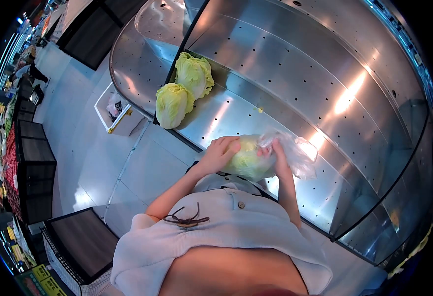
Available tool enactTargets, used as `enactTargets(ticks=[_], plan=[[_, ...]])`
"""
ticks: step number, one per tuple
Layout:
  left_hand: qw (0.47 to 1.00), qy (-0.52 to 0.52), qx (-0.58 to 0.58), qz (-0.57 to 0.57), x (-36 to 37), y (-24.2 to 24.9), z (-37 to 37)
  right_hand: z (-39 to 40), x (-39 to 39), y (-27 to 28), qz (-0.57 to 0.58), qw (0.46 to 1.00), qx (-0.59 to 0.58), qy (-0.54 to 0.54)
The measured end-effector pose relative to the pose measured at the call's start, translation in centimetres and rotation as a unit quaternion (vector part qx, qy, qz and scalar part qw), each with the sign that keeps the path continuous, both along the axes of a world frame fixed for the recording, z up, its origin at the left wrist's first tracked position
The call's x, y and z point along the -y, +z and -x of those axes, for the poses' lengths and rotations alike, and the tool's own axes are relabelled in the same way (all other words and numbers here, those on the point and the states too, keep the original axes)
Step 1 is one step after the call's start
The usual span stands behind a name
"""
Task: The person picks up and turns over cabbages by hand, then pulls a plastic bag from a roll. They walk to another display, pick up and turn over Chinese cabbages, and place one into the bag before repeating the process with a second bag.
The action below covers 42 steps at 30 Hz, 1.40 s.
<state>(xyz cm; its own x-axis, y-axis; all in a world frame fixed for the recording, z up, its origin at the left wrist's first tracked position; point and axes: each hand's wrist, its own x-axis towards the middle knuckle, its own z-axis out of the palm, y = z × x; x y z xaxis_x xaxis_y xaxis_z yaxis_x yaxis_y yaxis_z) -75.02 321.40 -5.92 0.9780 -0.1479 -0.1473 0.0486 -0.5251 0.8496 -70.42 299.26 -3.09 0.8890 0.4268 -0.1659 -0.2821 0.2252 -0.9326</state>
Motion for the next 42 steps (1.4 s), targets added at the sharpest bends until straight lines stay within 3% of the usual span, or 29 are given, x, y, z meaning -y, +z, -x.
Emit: enactTargets(ticks=[4, 7, 10, 13, 16, 20, 23, 24, 27, 28, 31, 34, 37, 42], plan=[[0.997, 0.054, -0.046, 0.01, 1.9, 1.6, 2.4, -1.4, 0.4, 0.2, 0.066, 0.997, 0.04, 0.009], [0.995, 0.038, -0.086, 0.02, 2.4, 1.2, 4.3, -1.0, -0.2, 3.3, 0.199, 0.973, 0.103, -0.053], [0.99, 0.025, -0.111, 0.079, 3.0, 1.2, 6.3, 0.0, -1.1, 5.0, 0.127, 0.977, 0.048, -0.162], [0.985, -0.007, -0.073, 0.158, 3.8, 0.2, 8.0, 0.6, -0.6, 4.5, 0.043, 0.981, -0.024, -0.189], [0.965, -0.021, -0.11, 0.239, 5.0, 0.9, 10.2, 2.9, 0.3, 6.0, -0.056, 0.982, -0.013, -0.18], [0.844, -0.044, -0.212, 0.49, 5.8, 0.9, 13.6, 7.9, 3.4, 9.3, -0.103, 0.988, 0.044, -0.106], [0.65, 0.021, -0.357, 0.67, 6.5, -3.3, 16.3, 12.4, 6.5, 11.3, -0.15, 0.978, 0.141, -0.017], [0.638, 0.093, -0.362, 0.673, 8.1, -4.6, 17.6, 14.1, 7.4, 12.2, -0.17, 0.972, 0.16, 0.007], [0.552, 0.043, -0.462, 0.693, 13.0, -7.7, 20.6, 19.4, 10.0, 14.6, -0.225, 0.958, 0.171, 0.048], [0.562, -0.042, -0.447, 0.695, 14.8, -4.4, 21.8, 21.0, 10.7, 15.2, -0.242, 0.953, 0.168, 0.067], [0.53, -0.12, -0.502, 0.673, 20.5, -3.0, 24.1, 25.1, 13.6, 15.2, -0.28, 0.937, 0.167, 0.123], [0.542, -0.193, -0.495, 0.651, 24.0, -1.2, 25.8, 28.6, 16.0, 15.3, -0.321, 0.922, 0.14, 0.162], [0.569, -0.248, -0.465, 0.631, 27.3, -0.1, 26.9, 32.2, 19.7, 16.0, -0.277, 0.941, 0.171, 0.09], [0.659, -0.32, -0.353, 0.582, 33.5, 1.9, 28.5, 35.7, 28.8, 12.1, -0.372, 0.926, 0.05, -0.041]])
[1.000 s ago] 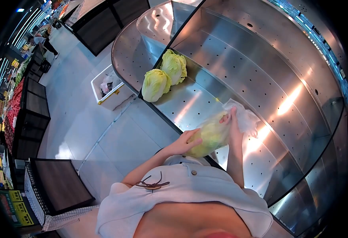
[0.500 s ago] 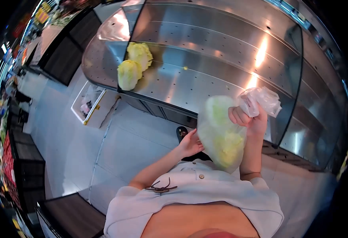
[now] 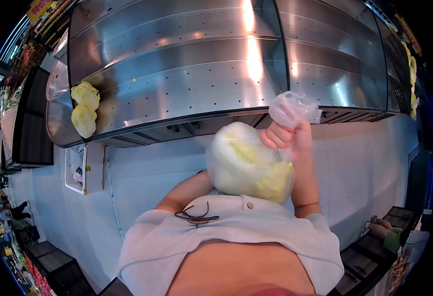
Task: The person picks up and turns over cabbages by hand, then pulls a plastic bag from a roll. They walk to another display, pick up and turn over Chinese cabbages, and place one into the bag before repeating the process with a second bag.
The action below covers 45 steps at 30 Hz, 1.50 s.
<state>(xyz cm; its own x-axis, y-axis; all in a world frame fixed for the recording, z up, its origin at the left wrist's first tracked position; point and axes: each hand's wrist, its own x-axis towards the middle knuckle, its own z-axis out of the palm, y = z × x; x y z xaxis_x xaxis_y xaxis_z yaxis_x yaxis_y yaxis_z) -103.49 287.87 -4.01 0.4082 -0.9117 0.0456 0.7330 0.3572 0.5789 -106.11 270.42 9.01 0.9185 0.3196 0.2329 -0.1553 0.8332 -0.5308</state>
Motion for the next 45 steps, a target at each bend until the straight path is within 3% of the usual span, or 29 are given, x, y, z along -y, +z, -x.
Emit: enactTargets(ticks=[4, 5, 8, 17, 23, 29, 35, 38, 41, 44, 45], plan=[[0.983, 0.054, 0.173, -0.034, 8.3, 0.6, 2.3, 3.5, 8.8, -2.1, -0.088, 0.973, -0.173, -0.124], [0.984, 0.039, 0.171, -0.035, 10.4, -0.9, 3.5, 5.1, 11.0, -2.4, -0.112, 0.959, -0.208, -0.157], [0.973, -0.02, 0.224, -0.046, 17.1, -3.7, 4.6, 9.9, 17.1, -2.4, -0.111, 0.945, -0.208, -0.227], [0.947, -0.267, 0.179, -0.01, 36.5, -3.6, 8.9, 21.5, 29.8, -1.5, -0.152, 0.872, -0.136, -0.445], [0.92, -0.366, 0.142, 0.012, 50.9, -6.0, 11.3, 25.1, 39.7, -1.5, -0.168, 0.808, -0.148, -0.545], [0.861, -0.493, 0.12, 0.038, 65.3, -5.6, 15.3, 29.2, 50.1, 1.0, -0.094, 0.796, -0.085, -0.591], [0.807, -0.578, 0.119, 0.033, 76.5, -4.6, 20.3, 35.5, 56.8, 0.1, -0.122, 0.714, -0.071, -0.686], [0.787, -0.603, 0.123, 0.03, 82.4, -6.0, 23.8, 38.6, 61.6, -1.2, -0.118, 0.704, -0.072, -0.696], [0.787, -0.602, 0.13, 0.025, 88.3, -7.1, 28.6, 43.4, 67.3, -2.1, -0.12, 0.713, -0.071, -0.687], [0.796, -0.588, 0.142, 0.017, 93.7, -6.8, 32.8, 47.1, 72.4, -0.2, -0.178, 0.671, -0.094, -0.714], [0.8, -0.582, 0.143, 0.014, 95.4, -6.5, 34.2, 48.6, 74.1, 0.2, -0.149, 0.691, -0.083, -0.702]])
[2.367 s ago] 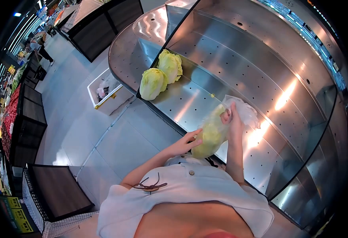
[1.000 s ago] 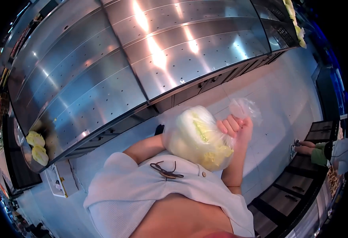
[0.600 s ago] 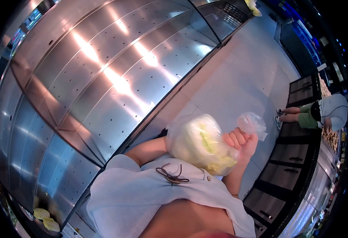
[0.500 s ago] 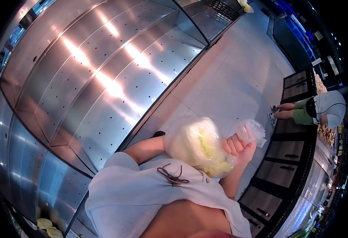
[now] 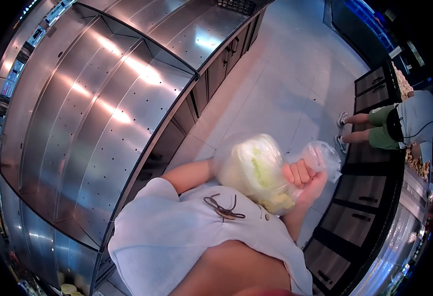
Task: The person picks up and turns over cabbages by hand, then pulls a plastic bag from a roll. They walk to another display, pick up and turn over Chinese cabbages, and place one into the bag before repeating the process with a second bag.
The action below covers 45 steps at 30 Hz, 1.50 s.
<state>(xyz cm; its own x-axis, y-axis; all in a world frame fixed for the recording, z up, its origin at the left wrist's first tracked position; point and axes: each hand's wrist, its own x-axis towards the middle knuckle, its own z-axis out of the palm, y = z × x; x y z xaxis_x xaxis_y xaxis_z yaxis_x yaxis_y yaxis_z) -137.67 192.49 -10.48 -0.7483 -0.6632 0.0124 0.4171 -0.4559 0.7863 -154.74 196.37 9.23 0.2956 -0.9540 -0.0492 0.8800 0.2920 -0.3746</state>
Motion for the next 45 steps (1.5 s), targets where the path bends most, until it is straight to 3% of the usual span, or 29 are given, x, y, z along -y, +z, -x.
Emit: enactTargets(ticks=[2, 12, 17, 21, 29, 34, 45], plan=[[1.0, 0.016, 0.0, -0.001, 3.3, 0.7, 2.3, 3.0, 3.9, 0.8, 0.067, 0.996, -0.025, 0.049], [0.996, 0.083, -0.005, -0.025, 21.6, -0.5, 8.9, 9.1, 26.2, -1.5, 0.04, 0.991, -0.009, 0.129], [0.997, 0.068, -0.014, -0.033, 36.0, -1.6, 11.1, 11.1, 40.3, -1.2, -0.039, 0.996, -0.014, 0.082], [0.998, 0.048, -0.019, -0.046, 45.7, -0.6, 13.4, 14.2, 49.1, 0.9, -0.025, 0.998, -0.038, 0.041], [0.996, 0.07, -0.005, -0.063, 63.2, 0.0, 15.5, 16.6, 65.5, -1.1, -0.047, 0.998, 0.015, 0.04], [0.992, 0.109, 0.001, -0.064, 75.9, -1.8, 17.1, 17.2, 79.6, -3.5, -0.01, 0.992, -0.023, 0.12], [0.978, 0.202, 0.008, -0.058, 100.3, 1.5, 20.6, 21.2, 109.2, 1.5, 0.012, 0.968, -0.047, 0.246]])
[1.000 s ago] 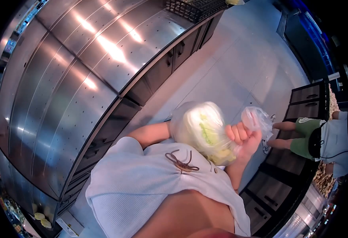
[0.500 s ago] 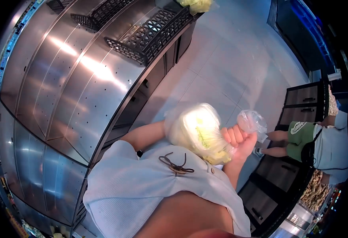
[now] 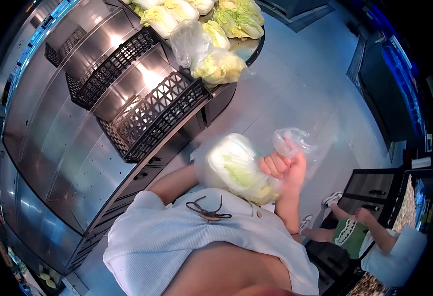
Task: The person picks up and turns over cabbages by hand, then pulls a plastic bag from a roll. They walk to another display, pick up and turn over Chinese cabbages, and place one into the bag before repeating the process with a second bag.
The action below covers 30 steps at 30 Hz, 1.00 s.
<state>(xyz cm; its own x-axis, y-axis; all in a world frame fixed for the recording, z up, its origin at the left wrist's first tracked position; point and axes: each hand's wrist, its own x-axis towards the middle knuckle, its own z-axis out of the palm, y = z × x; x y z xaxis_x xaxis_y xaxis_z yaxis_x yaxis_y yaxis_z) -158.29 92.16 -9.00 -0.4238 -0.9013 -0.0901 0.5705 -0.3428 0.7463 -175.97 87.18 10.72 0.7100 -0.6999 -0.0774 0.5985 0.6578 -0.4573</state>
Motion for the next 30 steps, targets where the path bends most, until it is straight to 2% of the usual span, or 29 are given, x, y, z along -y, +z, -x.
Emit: enactTargets(ticks=[1, 2, 8, 12, 18, 27, 28, 30], plan=[[1.0, 0.002, -0.005, 0.0, 2.2, 0.4, 0.2, 0.4, 2.0, 0.1, -0.003, 1.0, -0.016, 0.001], [1.0, 0.012, -0.02, -0.01, 4.6, -1.7, -0.9, -2.0, 5.0, -2.1, -0.023, 0.999, -0.046, 0.0], [0.999, 0.009, -0.04, 0.005, 20.9, -4.2, 0.6, -0.6, 20.1, -4.7, -0.051, 0.996, -0.028, -0.061], [0.998, 0.006, -0.053, 0.02, 31.6, -4.3, 1.6, 1.4, 29.4, -3.1, -0.034, 0.995, -0.013, -0.092], [0.997, 0.05, -0.063, 0.017, 43.1, -3.1, 1.3, 4.0, 40.5, -3.5, -0.083, 0.989, 0.008, -0.119], [0.969, 0.244, -0.046, -0.019, 50.6, -2.7, -0.3, -0.6, 58.8, -4.8, -0.069, 0.99, -0.033, 0.12], [0.961, 0.27, -0.044, -0.024, 50.8, -2.4, -0.2, -1.1, 60.3, -4.8, -0.013, 0.987, -0.036, 0.159], [0.944, 0.326, -0.043, -0.028, 50.7, -2.1, 0.1, -2.7, 62.7, -4.7, -0.015, 0.964, 0.016, 0.265]])
